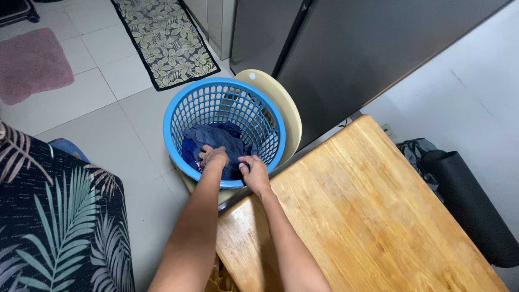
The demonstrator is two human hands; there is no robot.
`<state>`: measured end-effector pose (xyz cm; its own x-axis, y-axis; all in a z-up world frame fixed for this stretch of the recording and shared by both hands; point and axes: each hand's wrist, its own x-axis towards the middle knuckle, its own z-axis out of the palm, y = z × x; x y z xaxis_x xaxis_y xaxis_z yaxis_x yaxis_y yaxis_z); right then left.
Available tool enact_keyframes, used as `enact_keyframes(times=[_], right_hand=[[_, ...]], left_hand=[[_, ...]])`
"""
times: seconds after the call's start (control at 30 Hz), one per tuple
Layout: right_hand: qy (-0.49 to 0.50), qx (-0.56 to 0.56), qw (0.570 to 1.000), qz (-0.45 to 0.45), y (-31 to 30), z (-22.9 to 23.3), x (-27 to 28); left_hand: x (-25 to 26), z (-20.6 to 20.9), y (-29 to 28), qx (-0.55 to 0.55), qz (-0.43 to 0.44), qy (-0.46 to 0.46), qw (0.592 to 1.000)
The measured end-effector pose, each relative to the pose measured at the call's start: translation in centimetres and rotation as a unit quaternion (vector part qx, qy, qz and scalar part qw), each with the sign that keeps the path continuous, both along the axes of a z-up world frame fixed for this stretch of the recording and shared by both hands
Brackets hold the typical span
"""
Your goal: The person folds several dark-colored shirts on a wooden table, smoothing and aligning each piece before stacking them. The person retrieves shirts from a blue laundry basket, folds them one by one, and places the finished stack on the table.
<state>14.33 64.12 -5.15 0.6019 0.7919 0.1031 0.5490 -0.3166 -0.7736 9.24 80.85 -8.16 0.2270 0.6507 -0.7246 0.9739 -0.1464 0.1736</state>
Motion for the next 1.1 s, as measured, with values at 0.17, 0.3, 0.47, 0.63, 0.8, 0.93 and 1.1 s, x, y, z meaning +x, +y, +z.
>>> enact_keyframes(times=[0.17, 0.3, 0.47, 0.63, 0.8, 0.93, 1.1], right_hand=[[0.011, -0.008, 1.000, -0.006, -0.1, 0.5, -0.1], [0.007, -0.005, 1.000, -0.012, -0.2, 0.7, -0.5], [0.008, 0.010, 1.000, -0.013, -0.1, 0.8, -0.5], [0.007, 0.004, 1.000, -0.017, -0.2, 0.8, -1.0], [-0.017, 0.032, 0.999, -0.011, -0.3, 0.5, -1.1], [0.010, 0.018, 0.999, -0.027, -0.4, 0.9, -1.1], [0.054, 0.037, 0.996, -0.054, -0.4, 2.3, -1.1]], left_hand=[[0.4, -3.9, 1.0, -0.034, 0.129, -0.003, 0.991], [0.6, -9.6, 2.3, 0.017, -0.004, 0.001, 1.000], [1.5, -12.3, 2.9, 0.085, -0.058, -0.045, 0.994], [1.1, -10.0, 2.0, 0.070, -0.146, -0.034, 0.986], [1.3, -9.4, 1.4, 0.056, -0.172, -0.033, 0.983], [1.7, -9.6, 2.8, 0.089, -0.170, -0.122, 0.974], [0.8, -5.5, 4.9, 0.070, -0.060, -0.447, 0.890]])
